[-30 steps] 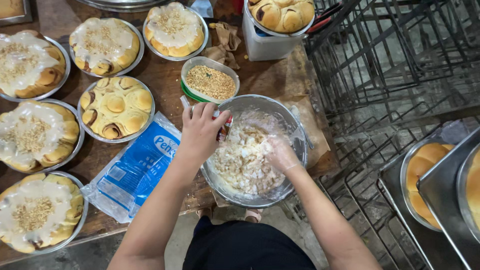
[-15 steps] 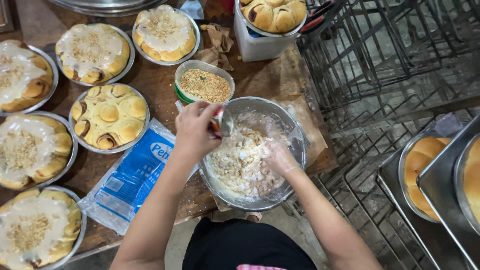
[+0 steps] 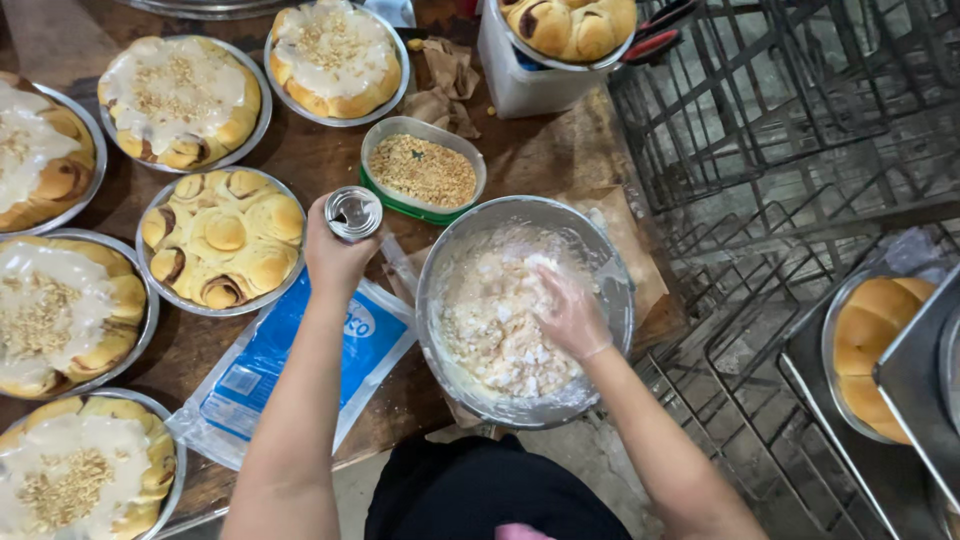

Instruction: The person prepares a dough mixture in a metal bowl by adding liquid from a pouch, seasoning from a small can, and mixing the ingredients by hand while wearing a glove.

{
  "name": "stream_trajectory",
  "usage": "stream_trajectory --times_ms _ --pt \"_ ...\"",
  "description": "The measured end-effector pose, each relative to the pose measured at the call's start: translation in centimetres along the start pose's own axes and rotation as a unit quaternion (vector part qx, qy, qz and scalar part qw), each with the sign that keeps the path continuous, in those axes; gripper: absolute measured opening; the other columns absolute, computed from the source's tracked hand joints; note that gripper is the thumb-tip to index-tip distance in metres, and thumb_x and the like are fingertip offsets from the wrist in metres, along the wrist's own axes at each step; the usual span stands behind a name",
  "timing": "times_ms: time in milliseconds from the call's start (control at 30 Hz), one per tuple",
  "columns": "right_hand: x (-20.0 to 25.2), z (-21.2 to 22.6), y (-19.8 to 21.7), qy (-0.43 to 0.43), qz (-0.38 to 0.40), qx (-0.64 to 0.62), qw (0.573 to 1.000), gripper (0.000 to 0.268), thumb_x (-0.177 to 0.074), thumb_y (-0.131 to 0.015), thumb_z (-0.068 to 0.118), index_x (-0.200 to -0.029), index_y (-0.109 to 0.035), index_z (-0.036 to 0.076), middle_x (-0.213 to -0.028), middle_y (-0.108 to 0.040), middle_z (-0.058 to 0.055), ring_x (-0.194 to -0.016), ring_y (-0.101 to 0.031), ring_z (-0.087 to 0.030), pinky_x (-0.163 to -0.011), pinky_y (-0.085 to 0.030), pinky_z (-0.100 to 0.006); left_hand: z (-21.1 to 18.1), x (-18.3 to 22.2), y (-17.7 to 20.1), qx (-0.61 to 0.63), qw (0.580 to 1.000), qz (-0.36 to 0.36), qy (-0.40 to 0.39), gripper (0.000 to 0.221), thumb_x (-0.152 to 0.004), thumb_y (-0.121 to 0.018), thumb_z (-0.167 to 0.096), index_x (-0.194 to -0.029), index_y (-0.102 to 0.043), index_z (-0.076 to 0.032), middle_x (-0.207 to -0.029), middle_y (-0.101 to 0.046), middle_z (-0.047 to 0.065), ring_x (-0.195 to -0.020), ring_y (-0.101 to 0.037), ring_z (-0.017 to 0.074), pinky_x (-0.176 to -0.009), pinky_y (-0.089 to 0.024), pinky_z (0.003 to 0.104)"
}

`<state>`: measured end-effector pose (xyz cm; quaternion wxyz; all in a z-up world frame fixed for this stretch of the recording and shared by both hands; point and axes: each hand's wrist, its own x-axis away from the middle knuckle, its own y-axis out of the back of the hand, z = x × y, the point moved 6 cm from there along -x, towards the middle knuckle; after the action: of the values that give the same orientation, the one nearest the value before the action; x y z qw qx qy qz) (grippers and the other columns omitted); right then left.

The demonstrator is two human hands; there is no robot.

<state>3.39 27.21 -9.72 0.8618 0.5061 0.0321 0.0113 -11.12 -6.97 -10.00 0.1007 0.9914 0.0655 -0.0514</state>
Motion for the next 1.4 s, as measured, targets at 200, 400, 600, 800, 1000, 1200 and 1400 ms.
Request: stream_trajectory --times_ms 200,400,600,800,1000,1200,1400 --pt "-5.0 -5.0 -4.2 0.001 -0.015 -0.044 0.999 0.066 -0.080 -0.076 0.036 -0.135 -0.062 0.002 -0.137 -0.063 -0.021 -0.128 -0.060 -0.036 -0.110 -0.045 -0.041 -1.7 7.6 0.5 -0.147 0.972 -0.143 -0.112 0.065 -0.090 -0.083 -0.012 -0.143 -0.049 0.002 -0.136 -0.058 0.021 -0.127 -0.055 0.0328 -0.111 -0.043 0.041" --pt "-9.2 -8.0 -11.2 -0.197 0.139 -0.063 0.968 0.062 -0.088 -0.068 0.058 -0.120 -0.074 0.005 -0.124 -0.073 -0.018 -0.115 -0.069 -0.031 -0.101 -0.053 -0.040 2.7 12.6 -8.1 0.109 0.985 0.058 0.121 0.048 -0.105 -0.058 -0.031 -0.141 -0.054 0.000 -0.129 -0.066 0.014 -0.119 -0.060 0.0214 -0.102 -0.046 0.034" --pt "-9.9 2.3 -12.4 0.055 0.187 0.017 0.981 0.059 -0.075 -0.074 0.054 -0.113 -0.073 0.008 -0.109 -0.073 -0.020 -0.096 -0.070 -0.038 -0.083 -0.055 -0.047 4.4 12.8 -8.1 0.089 0.989 0.017 0.114 0.043 -0.108 -0.048 -0.034 -0.133 -0.062 -0.002 -0.120 -0.072 0.013 -0.113 -0.065 0.0183 -0.100 -0.049 0.032" --pt "-3.4 11.2 -7.4 0.110 0.320 0.245 0.909 0.038 -0.080 -0.065 0.043 -0.101 -0.075 0.014 -0.108 -0.075 -0.016 -0.101 -0.072 -0.035 -0.088 -0.056 -0.051 5.1 13.0 -7.8 0.024 0.995 -0.014 0.098 0.042 -0.108 -0.051 -0.033 -0.133 -0.063 -0.002 -0.118 -0.072 0.013 -0.111 -0.066 0.0185 -0.097 -0.049 0.032" --pt "2.9 12.6 -0.3 0.247 0.172 0.133 0.944 0.032 -0.066 -0.073 0.036 -0.085 -0.073 0.010 -0.098 -0.072 -0.016 -0.091 -0.067 -0.037 -0.074 -0.052 -0.058 3.6 13.0 -7.7 0.033 0.992 0.008 0.120 0.039 -0.106 -0.053 -0.034 -0.129 -0.066 -0.005 -0.109 -0.074 0.010 -0.103 -0.067 0.0164 -0.092 -0.050 0.031" --pt "4.7 4.2 0.0 0.206 0.172 0.128 0.955 0.016 -0.092 -0.071 0.015 -0.108 -0.073 0.015 -0.095 -0.071 -0.011 -0.096 -0.067 -0.029 -0.085 -0.055 -0.045 3.3 13.3 -8.2 0.072 0.989 0.021 0.127 0.038 -0.107 -0.053 -0.033 -0.128 -0.065 -0.004 -0.109 -0.072 0.007 -0.102 -0.064 0.0146 -0.092 -0.049 0.030" --pt "3.1 2.0 3.1 0.194 -0.015 0.074 0.978 0.039 -0.077 -0.068 0.013 -0.116 -0.071 0.008 -0.110 -0.071 -0.018 -0.106 -0.066 -0.033 -0.097 -0.055 -0.047 3.2 13.7 -8.1 0.094 0.990 0.004 0.101 0.039 -0.108 -0.052 -0.033 -0.129 -0.065 -0.002 -0.113 -0.072 0.007 -0.106 -0.063 0.0141 -0.094 -0.048 0.029"
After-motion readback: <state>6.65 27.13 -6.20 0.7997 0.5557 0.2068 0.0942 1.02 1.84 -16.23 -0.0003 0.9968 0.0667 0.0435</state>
